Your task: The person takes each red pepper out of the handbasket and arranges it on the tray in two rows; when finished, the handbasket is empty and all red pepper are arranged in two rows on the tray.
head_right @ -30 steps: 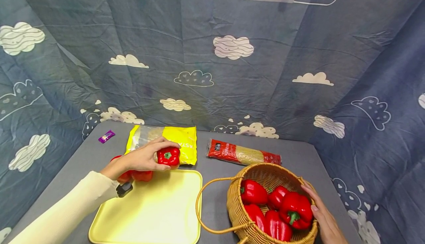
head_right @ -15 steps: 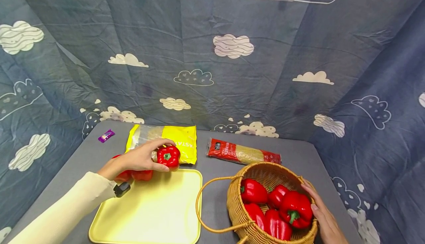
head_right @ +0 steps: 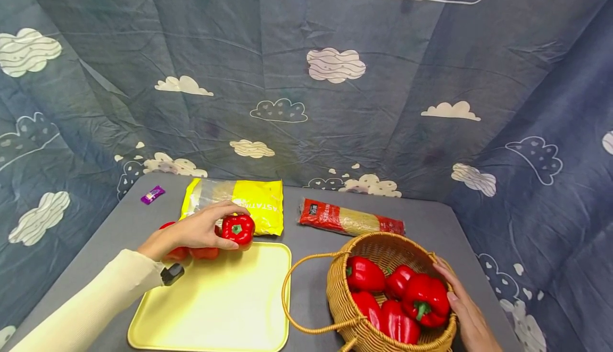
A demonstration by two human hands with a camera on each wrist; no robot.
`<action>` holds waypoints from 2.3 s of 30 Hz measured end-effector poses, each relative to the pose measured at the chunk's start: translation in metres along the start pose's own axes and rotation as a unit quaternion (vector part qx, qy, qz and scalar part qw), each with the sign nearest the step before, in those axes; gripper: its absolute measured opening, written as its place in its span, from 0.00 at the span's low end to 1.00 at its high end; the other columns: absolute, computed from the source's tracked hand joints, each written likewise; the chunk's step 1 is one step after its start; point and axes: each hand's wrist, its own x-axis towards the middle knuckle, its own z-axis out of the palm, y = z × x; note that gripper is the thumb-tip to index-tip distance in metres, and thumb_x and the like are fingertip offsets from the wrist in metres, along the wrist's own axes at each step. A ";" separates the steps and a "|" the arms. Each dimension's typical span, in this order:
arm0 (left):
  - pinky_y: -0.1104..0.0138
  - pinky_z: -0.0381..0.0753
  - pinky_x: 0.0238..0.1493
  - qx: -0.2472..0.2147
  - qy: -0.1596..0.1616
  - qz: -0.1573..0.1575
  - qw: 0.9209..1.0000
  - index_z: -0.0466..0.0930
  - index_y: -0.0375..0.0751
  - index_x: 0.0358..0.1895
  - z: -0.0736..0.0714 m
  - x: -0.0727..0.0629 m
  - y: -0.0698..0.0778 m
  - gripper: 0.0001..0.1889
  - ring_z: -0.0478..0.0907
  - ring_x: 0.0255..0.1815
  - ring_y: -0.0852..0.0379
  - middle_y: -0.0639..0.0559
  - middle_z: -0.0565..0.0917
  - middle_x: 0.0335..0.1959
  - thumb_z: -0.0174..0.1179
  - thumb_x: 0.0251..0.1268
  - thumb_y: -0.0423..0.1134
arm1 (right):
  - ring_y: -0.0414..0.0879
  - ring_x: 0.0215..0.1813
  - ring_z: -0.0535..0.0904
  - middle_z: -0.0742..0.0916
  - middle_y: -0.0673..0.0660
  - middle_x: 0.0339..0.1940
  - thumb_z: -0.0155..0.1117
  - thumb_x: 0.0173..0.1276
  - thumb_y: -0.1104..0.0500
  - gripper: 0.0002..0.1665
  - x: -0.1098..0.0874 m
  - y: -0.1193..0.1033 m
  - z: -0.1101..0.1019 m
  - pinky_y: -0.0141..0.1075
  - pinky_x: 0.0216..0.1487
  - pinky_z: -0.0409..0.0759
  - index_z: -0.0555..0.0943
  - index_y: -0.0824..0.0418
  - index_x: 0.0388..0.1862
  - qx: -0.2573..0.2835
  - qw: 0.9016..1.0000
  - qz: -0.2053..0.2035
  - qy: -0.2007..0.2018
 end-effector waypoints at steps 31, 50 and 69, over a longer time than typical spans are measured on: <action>0.46 0.77 0.63 0.058 -0.020 -0.031 0.998 0.73 0.48 0.68 0.008 -0.002 -0.006 0.37 0.72 0.65 0.41 0.45 0.76 0.66 0.72 0.54 0.53 | 0.13 0.71 0.46 0.54 0.24 0.75 0.29 0.81 0.63 0.31 0.000 -0.002 0.002 0.07 0.57 0.49 0.50 0.59 0.82 -0.010 1.000 -0.027 0.011; 0.54 0.80 0.58 0.060 -0.020 -0.008 0.998 0.76 0.46 0.63 0.016 -0.003 -0.010 0.33 0.79 0.56 0.50 0.52 0.83 0.56 0.73 0.53 0.50 | 0.15 0.72 0.47 0.55 0.25 0.75 0.29 0.81 0.65 0.31 -0.002 -0.004 0.003 0.08 0.59 0.50 0.51 0.61 0.81 -0.004 0.999 -0.045 0.015; 0.50 0.79 0.60 0.055 -0.052 -0.032 0.997 0.75 0.44 0.65 0.014 -0.001 -0.010 0.35 0.78 0.58 0.46 0.49 0.82 0.59 0.75 0.51 0.45 | 0.11 0.69 0.46 0.53 0.22 0.73 0.28 0.83 0.60 0.31 -0.001 -0.001 0.000 0.07 0.54 0.51 0.49 0.56 0.82 -0.010 1.000 -0.001 0.004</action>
